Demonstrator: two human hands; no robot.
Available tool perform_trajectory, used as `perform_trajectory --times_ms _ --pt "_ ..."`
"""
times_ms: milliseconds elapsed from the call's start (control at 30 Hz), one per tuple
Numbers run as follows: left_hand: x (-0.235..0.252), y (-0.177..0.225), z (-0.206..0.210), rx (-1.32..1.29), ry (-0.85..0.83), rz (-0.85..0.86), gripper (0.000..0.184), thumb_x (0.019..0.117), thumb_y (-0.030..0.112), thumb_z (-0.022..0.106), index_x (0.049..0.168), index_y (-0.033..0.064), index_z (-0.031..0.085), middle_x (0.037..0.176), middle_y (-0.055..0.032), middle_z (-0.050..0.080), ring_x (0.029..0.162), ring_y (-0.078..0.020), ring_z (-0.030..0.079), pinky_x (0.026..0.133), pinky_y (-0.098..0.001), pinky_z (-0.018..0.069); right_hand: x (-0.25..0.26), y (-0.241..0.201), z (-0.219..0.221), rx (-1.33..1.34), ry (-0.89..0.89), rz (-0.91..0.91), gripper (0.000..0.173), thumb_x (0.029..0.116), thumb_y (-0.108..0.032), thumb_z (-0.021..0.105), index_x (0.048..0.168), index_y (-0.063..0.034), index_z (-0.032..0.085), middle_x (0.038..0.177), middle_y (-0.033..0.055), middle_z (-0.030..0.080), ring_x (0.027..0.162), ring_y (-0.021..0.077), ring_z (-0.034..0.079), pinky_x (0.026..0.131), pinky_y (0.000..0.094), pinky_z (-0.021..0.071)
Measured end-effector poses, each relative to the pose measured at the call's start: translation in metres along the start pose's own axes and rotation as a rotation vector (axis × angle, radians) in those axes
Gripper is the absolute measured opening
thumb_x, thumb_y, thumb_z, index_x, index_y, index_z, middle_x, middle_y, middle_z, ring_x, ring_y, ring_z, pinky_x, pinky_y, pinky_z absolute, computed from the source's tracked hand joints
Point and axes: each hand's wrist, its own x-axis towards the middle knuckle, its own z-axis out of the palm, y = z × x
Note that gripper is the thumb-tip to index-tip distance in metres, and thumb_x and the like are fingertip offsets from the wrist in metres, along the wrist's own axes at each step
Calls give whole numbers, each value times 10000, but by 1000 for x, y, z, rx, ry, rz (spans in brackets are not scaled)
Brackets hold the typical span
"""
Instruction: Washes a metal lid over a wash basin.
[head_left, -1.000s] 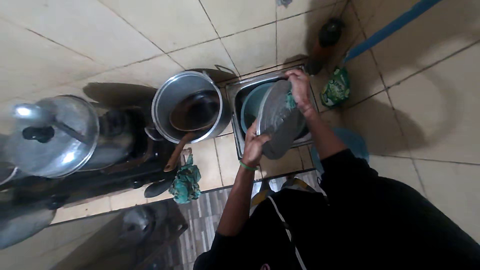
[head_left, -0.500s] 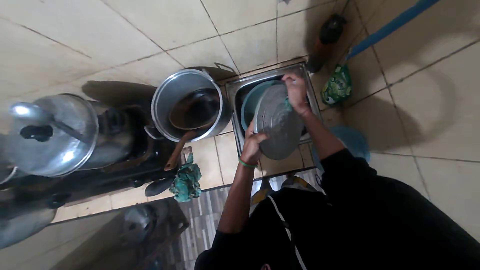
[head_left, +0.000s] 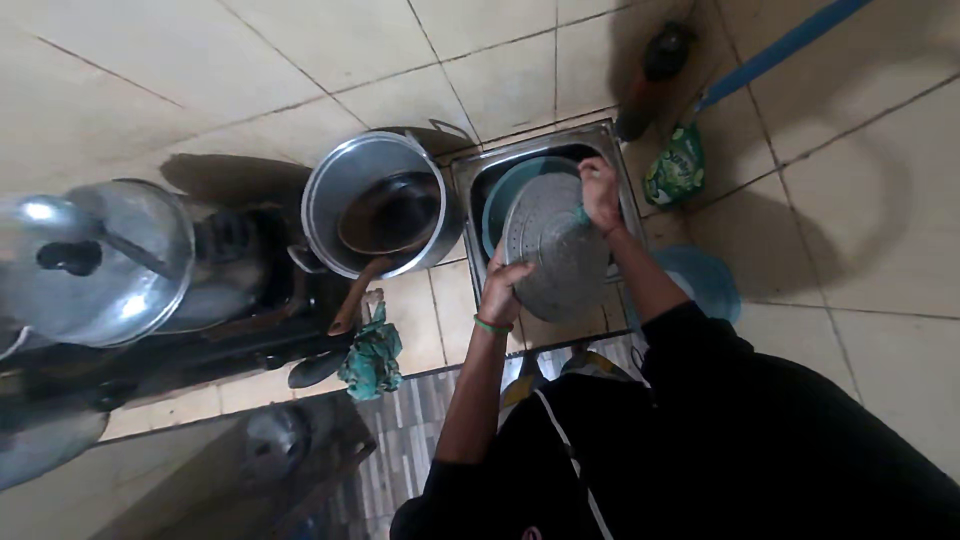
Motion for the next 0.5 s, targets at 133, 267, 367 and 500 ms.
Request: perform_trajectory --times_ms 133,267,367,500 --pt "3 -14 3 -53 69 -22 406 1017 155 505 1420 208 485 1126 2 701 942 -93 698 806 -312 606 -46 -14 22 -8 54 15 504 1055 -307 506 1466 -17 483 1462 260 498 1357 396 496 1121 531 422" --pt "13 -14 7 -99 121 35 356 1099 252 371 1439 171 437 1141 8 700 1000 -87 693 881 -319 599 -107 -1 56 -263 20 -665 270 1028 -144 518 1173 1 693 1516 223 503 1419 415 459 1105 571 434" --pt "19 -12 -6 -118 155 119 350 1114 275 349 1428 161 453 1168 7 688 1035 -92 679 912 -330 586 -128 6 38 -123 -291 -713 422 1027 -159 497 1437 -120 588 1623 175 369 1397 348 498 1018 503 533" --pt "11 -5 -14 -202 120 129 316 1087 254 414 1391 187 465 1180 3 693 1066 -116 684 928 -355 594 -79 54 12 -180 -222 -658 381 1060 -182 472 1403 -102 616 1553 164 482 1478 335 406 1202 510 360"
